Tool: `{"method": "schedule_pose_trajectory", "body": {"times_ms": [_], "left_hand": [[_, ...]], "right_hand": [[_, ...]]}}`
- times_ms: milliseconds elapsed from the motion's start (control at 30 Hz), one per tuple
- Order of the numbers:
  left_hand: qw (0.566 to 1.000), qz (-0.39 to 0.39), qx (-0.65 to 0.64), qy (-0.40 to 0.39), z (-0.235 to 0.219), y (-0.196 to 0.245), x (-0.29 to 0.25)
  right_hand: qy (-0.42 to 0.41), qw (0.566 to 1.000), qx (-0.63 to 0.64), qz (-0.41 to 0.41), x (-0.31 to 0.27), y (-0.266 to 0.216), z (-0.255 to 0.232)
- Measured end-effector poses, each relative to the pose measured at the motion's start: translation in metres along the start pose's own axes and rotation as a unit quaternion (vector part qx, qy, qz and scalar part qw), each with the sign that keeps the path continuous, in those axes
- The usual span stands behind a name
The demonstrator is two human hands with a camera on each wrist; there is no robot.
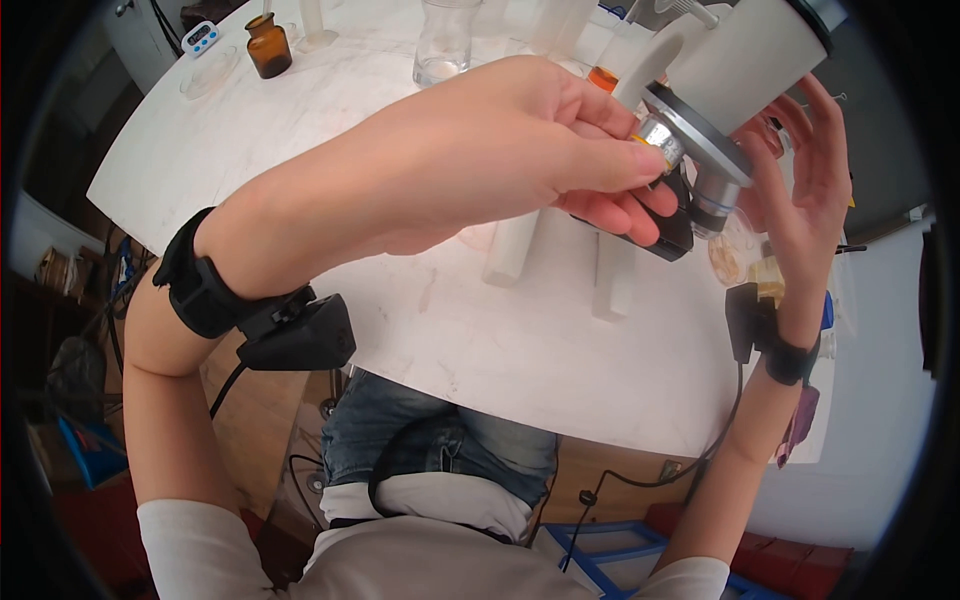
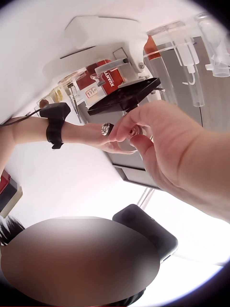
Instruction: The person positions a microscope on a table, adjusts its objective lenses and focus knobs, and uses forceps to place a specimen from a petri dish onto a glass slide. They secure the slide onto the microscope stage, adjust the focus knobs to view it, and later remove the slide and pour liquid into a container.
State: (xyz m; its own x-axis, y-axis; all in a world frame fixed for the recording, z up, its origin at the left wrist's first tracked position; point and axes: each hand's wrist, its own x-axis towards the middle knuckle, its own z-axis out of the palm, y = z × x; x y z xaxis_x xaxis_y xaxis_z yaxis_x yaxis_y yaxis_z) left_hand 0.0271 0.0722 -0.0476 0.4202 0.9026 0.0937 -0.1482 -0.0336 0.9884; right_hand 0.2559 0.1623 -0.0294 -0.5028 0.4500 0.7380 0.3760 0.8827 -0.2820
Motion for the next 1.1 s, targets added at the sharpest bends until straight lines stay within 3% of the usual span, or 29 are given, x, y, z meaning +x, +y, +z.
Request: {"method": "schedule_pose_trajectory", "body": {"times_ms": [300,700,867,1100], "left_hand": [[0.997,0.039,0.065,-0.028,-0.007,-0.009,0.006],[0.999,-0.011,0.032,-0.021,-0.001,-0.005,0.004],[0.998,0.024,0.053,-0.013,0.002,-0.006,0.006],[0.998,0.011,0.059,0.006,0.005,-0.005,0.006]], "right_hand": [[0.007,1.000,0.008,-0.015,-0.001,0.004,0.001],[0.018,1.000,0.006,-0.012,-0.002,0.004,0.003],[0.010,1.000,0.009,0.003,-0.002,0.005,0.000],[0.006,1.000,0.006,0.010,-0.003,0.007,-0.001]]}}
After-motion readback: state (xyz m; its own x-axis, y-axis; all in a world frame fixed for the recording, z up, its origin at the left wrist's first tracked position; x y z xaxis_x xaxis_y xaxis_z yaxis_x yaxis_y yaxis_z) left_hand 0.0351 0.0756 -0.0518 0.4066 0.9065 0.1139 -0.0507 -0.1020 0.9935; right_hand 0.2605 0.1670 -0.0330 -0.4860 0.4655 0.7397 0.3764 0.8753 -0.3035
